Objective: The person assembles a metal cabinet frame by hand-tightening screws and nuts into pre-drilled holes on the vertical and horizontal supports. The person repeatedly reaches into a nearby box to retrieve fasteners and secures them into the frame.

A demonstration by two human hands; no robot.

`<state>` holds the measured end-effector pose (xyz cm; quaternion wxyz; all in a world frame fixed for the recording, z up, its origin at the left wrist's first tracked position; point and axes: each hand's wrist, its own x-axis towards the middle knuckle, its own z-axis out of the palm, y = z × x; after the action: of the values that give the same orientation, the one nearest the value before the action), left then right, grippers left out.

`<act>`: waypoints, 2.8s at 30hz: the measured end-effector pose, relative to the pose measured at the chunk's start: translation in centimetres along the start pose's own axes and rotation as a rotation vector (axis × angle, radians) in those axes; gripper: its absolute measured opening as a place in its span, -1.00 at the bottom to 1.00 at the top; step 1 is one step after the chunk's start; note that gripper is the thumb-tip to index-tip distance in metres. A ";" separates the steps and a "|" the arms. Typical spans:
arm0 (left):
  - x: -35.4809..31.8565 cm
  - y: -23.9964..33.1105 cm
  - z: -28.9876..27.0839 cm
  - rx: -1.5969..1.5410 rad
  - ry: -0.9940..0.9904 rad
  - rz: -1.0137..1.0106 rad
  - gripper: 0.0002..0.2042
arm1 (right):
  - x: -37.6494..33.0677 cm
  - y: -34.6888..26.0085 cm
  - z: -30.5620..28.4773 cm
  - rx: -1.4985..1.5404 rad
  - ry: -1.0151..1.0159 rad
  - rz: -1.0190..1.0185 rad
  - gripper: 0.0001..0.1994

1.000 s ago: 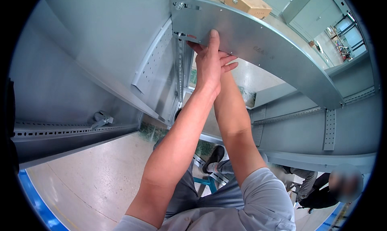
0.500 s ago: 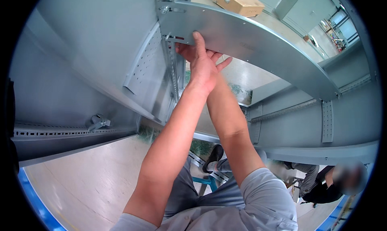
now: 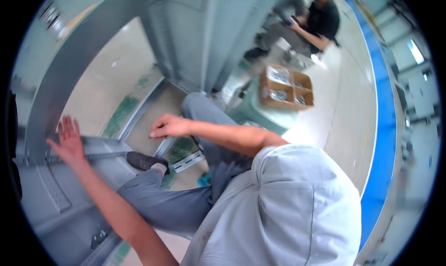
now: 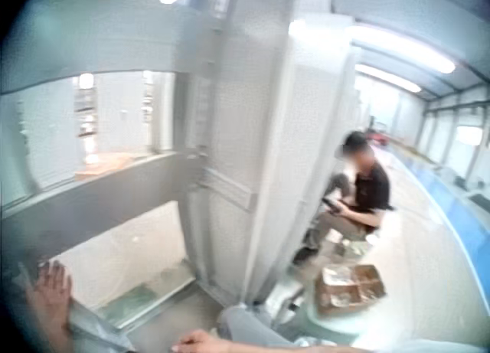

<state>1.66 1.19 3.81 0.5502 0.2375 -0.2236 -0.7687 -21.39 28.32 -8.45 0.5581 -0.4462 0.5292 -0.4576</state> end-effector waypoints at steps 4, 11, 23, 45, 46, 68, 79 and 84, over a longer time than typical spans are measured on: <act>0.0 -2.1 -0.5 0.349 -0.120 -0.183 -0.26 | -16.3 1.4 -9.3 -0.050 0.435 0.059 -0.76; -0.8 -4.9 -2.4 0.982 -0.100 -0.239 -0.40 | -37.6 2.9 -21.8 -0.425 1.106 0.263 -0.76; -4.2 -5.5 -4.4 1.344 -0.128 -0.353 -0.58 | -43.7 5.3 -31.1 -0.740 1.207 0.352 -0.77; -7.3 -7.4 -1.6 1.629 -0.390 -0.364 -0.68 | -34.4 10.1 -32.5 -1.036 1.105 0.406 -0.75; -7.3 -7.3 -1.7 1.634 -0.390 -0.366 -0.68 | -34.6 10.2 -32.3 -1.029 1.120 0.376 -0.75; -7.7 -7.3 -2.0 1.628 -0.408 -0.389 -0.65 | -37.9 6.8 -32.7 -0.257 1.109 0.347 -0.80; -7.7 -6.8 -2.9 1.625 -0.400 -0.385 -0.68 | -38.9 3.8 -33.2 -0.851 0.896 0.356 -0.72; -7.6 -6.9 -2.9 1.630 -0.405 -0.395 -0.65 | -43.2 3.9 -35.2 -0.945 1.012 0.611 -0.76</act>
<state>0.42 10.25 -1.73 0.0137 0.4512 -0.7538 -0.4774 -57.27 71.05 -5.86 0.0986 -0.2067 0.9608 -0.1560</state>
